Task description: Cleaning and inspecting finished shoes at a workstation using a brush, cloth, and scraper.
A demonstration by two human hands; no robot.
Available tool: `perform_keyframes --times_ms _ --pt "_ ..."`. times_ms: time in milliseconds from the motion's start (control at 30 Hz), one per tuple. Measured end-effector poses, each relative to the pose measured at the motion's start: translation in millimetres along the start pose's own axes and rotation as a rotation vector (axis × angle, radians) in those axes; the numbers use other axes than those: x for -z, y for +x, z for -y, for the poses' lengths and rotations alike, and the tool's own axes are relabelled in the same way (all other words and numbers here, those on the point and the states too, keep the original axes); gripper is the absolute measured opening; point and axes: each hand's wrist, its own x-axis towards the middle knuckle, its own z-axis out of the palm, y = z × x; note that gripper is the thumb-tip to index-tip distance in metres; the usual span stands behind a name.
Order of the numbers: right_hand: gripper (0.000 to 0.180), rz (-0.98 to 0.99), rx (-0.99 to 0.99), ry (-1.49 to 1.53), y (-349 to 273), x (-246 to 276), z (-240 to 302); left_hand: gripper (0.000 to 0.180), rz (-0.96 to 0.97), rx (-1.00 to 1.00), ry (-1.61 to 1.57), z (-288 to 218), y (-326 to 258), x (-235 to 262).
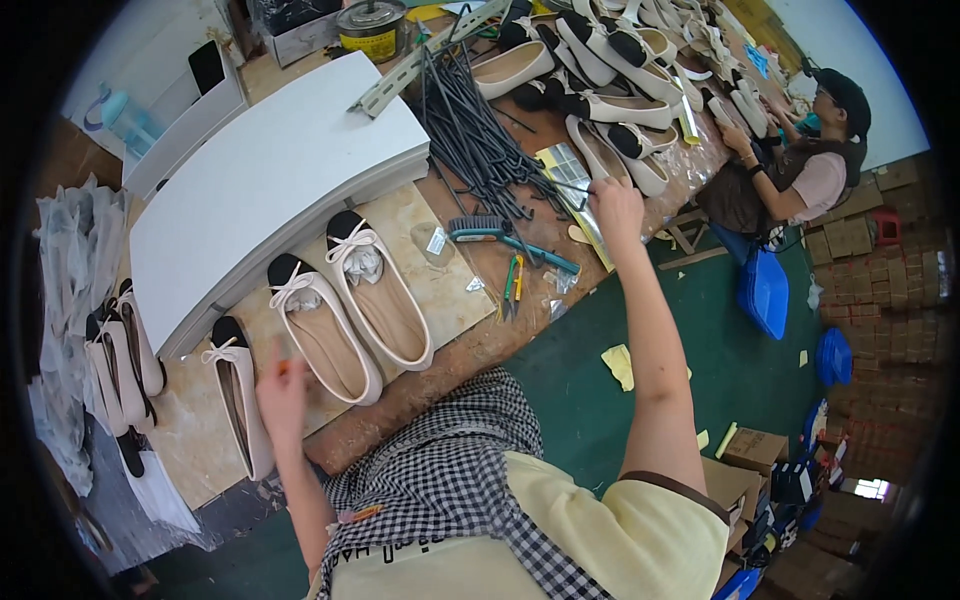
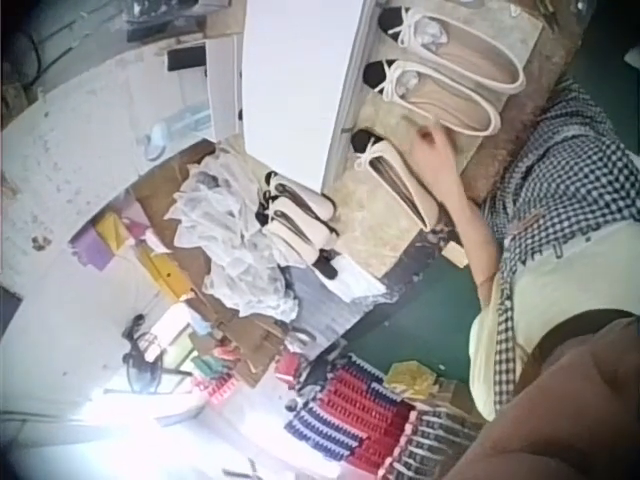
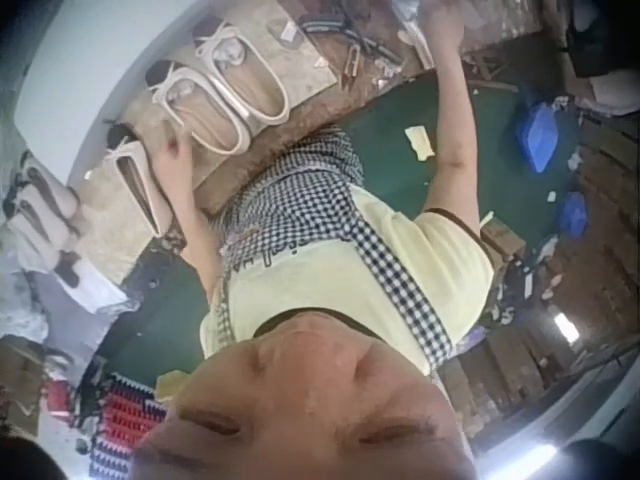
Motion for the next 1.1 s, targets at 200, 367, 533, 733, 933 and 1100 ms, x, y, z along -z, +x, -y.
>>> perform_keyframes --times_ms 200,367,533,733,933,1100 --pt "0.026 -0.048 -0.328 0.862 17 108 110 0.058 -0.071 -0.025 -0.423 20 -7 -20" --pt "0.042 0.367 -0.124 1.051 -13 133 231 0.070 0.545 0.368 -1.647 -17 -34 -24" --pt "0.041 0.632 0.126 1.367 -28 182 290 0.070 0.073 0.171 -1.232 -38 -27 -9" --pt "0.033 0.807 0.144 1.354 -15 185 317 0.067 0.029 0.092 -1.121 -7 -27 -17" --pt "0.029 0.413 0.194 1.318 -22 182 344 0.070 -0.038 -0.053 -1.064 -11 -37 -32" --pt "0.031 0.050 0.330 1.161 -38 163 364 0.079 -0.198 -0.036 -1.109 -24 -46 -61"
